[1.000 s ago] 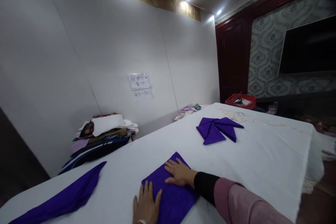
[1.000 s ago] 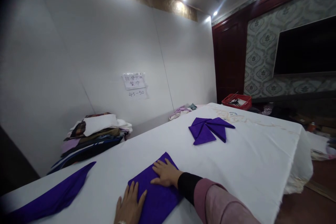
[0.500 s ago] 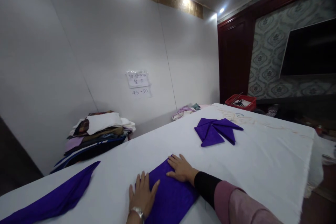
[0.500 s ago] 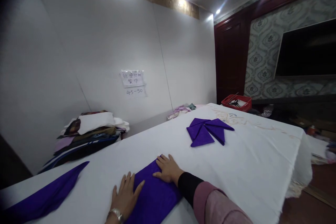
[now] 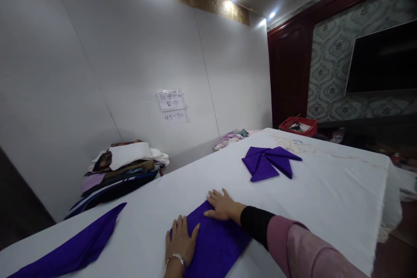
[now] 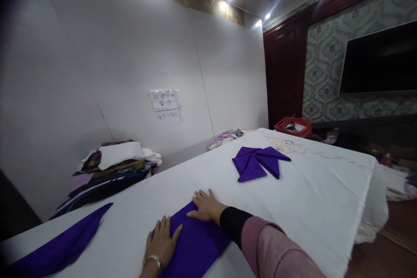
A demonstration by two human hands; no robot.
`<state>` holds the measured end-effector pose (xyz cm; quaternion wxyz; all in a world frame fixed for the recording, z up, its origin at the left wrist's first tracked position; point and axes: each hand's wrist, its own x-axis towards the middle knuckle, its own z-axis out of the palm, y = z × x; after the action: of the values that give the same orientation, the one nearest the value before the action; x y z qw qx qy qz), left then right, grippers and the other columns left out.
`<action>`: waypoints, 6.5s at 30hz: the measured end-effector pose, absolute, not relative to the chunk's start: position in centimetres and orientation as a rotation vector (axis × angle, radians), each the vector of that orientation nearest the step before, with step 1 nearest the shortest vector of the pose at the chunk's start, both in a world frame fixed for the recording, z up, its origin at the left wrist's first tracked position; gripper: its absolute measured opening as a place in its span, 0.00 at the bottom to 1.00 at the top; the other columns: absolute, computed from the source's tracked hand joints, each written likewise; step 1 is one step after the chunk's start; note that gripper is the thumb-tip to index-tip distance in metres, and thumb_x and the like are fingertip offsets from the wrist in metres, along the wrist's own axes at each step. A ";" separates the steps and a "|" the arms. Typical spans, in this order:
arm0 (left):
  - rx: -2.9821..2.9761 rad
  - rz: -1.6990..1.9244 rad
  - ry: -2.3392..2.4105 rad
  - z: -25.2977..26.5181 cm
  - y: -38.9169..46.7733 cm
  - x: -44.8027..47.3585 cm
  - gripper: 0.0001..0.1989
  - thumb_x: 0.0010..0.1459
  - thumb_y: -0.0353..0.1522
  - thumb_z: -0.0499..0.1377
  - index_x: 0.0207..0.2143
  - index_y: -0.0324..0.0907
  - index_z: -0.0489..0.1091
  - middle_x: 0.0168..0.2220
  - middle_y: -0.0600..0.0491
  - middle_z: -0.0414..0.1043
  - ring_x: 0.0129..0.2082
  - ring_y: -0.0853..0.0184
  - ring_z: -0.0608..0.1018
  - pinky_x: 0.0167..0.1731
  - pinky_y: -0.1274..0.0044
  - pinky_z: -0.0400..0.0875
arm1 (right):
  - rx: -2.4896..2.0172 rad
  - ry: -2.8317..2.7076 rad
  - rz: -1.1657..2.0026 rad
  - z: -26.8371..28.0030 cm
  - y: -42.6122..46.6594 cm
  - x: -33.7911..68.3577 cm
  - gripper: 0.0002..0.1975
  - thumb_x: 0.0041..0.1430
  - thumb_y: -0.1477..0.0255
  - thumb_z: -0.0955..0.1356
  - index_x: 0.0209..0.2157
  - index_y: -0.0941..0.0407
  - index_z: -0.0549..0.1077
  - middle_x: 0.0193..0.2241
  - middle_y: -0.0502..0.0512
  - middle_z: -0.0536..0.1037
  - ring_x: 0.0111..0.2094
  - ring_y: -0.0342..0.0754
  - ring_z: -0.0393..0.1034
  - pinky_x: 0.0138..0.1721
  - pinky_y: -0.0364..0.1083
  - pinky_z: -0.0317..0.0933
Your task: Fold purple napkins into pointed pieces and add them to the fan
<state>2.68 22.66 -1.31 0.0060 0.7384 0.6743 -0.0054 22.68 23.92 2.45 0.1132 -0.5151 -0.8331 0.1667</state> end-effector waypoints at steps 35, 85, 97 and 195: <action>2.218 0.038 2.109 0.0 22.1 3.1 0.36 0.59 0.46 0.38 0.62 0.31 0.42 0.64 0.42 0.39 0.63 0.56 0.45 0.58 0.61 0.42 | -1.286 -2.519 0.438 0.1 16.9 21.1 0.39 0.58 0.47 0.54 0.63 0.57 0.46 0.62 0.62 0.48 0.63 0.55 0.36 0.60 0.59 0.28; 2.375 0.004 2.057 -0.5 12.0 5.1 0.31 0.58 0.42 0.42 0.61 0.35 0.50 0.63 0.46 0.44 0.63 0.56 0.46 0.59 0.61 0.41 | -1.389 -2.447 0.425 0.0 12.6 20.1 0.34 0.60 0.49 0.51 0.62 0.53 0.49 0.62 0.62 0.48 0.63 0.56 0.36 0.58 0.63 0.30; 2.282 0.237 1.999 -1.0 11.4 5.3 0.42 0.55 0.54 0.32 0.62 0.33 0.47 0.64 0.44 0.41 0.64 0.57 0.42 0.61 0.62 0.37 | -1.832 -2.320 -0.056 -2.5 13.2 31.1 0.33 0.60 0.50 0.52 0.61 0.54 0.53 0.62 0.62 0.50 0.62 0.59 0.40 0.56 0.65 0.37; 2.650 0.248 1.700 -2.2 8.6 6.1 0.26 0.59 0.35 0.47 0.60 0.46 0.52 0.63 0.49 0.49 0.62 0.56 0.50 0.59 0.59 0.47 | -1.065 -2.273 0.787 2.8 6.2 17.9 0.30 0.64 0.57 0.53 0.63 0.56 0.44 0.64 0.57 0.42 0.63 0.51 0.33 0.61 0.57 0.32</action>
<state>6.13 8.57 -2.18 -0.0083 0.8390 0.5384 0.0785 17.94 6.22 2.80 0.2528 -0.3919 -0.8359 0.2894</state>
